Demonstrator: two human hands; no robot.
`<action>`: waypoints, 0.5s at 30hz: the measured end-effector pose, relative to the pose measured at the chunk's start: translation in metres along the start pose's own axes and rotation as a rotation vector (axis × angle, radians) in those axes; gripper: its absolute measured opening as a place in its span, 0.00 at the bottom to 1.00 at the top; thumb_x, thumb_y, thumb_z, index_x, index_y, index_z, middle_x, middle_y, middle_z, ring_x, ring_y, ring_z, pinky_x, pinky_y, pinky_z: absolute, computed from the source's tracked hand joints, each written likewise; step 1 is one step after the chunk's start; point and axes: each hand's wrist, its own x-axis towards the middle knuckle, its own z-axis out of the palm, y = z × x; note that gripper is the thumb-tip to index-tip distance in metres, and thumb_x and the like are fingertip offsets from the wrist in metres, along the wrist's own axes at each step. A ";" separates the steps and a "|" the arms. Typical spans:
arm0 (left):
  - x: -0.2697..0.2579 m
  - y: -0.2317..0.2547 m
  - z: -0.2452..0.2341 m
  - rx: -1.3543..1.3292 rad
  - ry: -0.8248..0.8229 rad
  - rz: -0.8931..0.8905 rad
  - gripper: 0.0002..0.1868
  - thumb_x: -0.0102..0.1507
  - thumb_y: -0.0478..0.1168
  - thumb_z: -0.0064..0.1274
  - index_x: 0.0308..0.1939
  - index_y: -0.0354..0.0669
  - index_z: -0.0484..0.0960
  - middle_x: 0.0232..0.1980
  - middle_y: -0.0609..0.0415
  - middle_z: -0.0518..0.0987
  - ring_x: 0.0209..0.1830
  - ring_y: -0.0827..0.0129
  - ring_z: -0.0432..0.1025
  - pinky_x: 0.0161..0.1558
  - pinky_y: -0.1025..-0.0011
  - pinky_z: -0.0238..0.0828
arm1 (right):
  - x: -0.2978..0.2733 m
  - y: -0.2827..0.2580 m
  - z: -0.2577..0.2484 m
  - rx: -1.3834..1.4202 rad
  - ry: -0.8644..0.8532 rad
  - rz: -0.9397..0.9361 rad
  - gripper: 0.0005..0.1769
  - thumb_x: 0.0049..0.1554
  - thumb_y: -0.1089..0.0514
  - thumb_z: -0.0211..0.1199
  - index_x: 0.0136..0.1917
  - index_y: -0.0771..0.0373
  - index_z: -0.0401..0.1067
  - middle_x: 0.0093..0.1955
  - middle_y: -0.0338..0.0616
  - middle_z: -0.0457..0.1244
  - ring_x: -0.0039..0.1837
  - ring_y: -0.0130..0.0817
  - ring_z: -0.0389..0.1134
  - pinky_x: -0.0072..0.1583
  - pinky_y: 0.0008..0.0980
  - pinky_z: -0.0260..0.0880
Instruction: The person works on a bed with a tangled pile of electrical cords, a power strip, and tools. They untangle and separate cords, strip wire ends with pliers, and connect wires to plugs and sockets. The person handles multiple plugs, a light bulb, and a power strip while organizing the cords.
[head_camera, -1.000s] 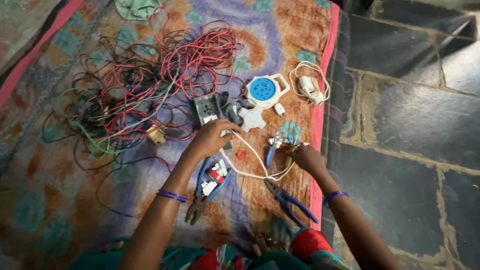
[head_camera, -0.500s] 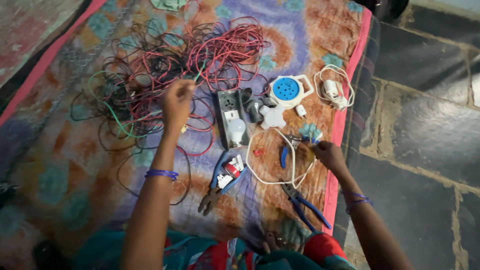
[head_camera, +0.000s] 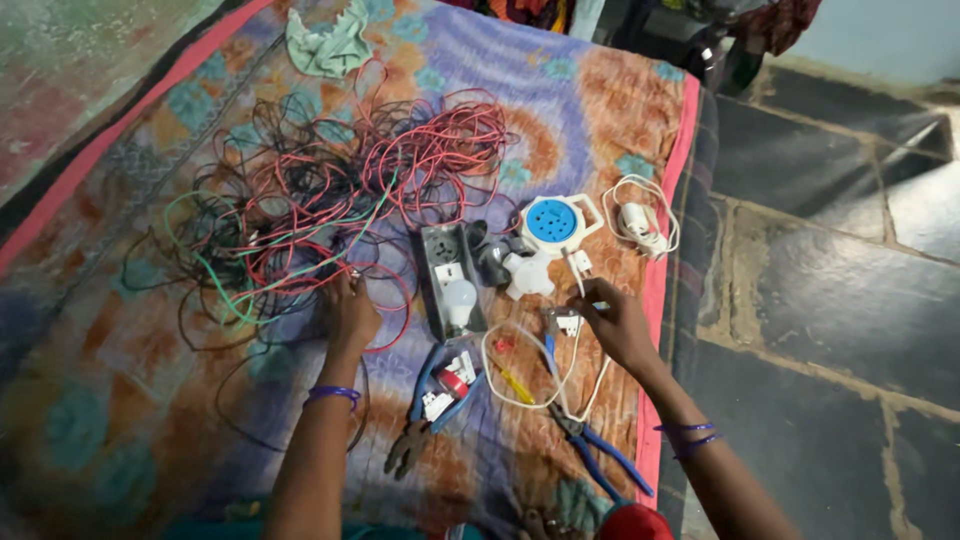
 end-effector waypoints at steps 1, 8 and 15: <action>0.000 0.001 -0.003 0.075 -0.004 0.036 0.33 0.50 0.41 0.62 0.60 0.40 0.75 0.72 0.37 0.64 0.71 0.38 0.58 0.66 0.46 0.57 | 0.001 -0.007 0.000 0.089 -0.036 0.026 0.06 0.60 0.66 0.61 0.52 0.68 0.74 0.46 0.45 0.71 0.51 0.32 0.75 0.52 0.33 0.76; 0.000 -0.013 0.006 -0.054 -0.096 -0.117 0.44 0.48 0.45 0.65 0.67 0.38 0.69 0.73 0.32 0.63 0.71 0.33 0.56 0.72 0.43 0.53 | 0.004 -0.043 0.000 0.347 -0.074 0.105 0.05 0.61 0.62 0.61 0.49 0.66 0.71 0.44 0.40 0.69 0.49 0.27 0.72 0.53 0.30 0.73; -0.005 -0.011 -0.004 0.033 -0.364 -0.170 0.45 0.49 0.45 0.67 0.70 0.49 0.67 0.66 0.26 0.67 0.68 0.29 0.60 0.65 0.39 0.56 | -0.004 -0.063 0.005 0.367 -0.073 0.173 0.11 0.64 0.54 0.58 0.56 0.62 0.72 0.40 0.37 0.66 0.44 0.24 0.67 0.47 0.27 0.69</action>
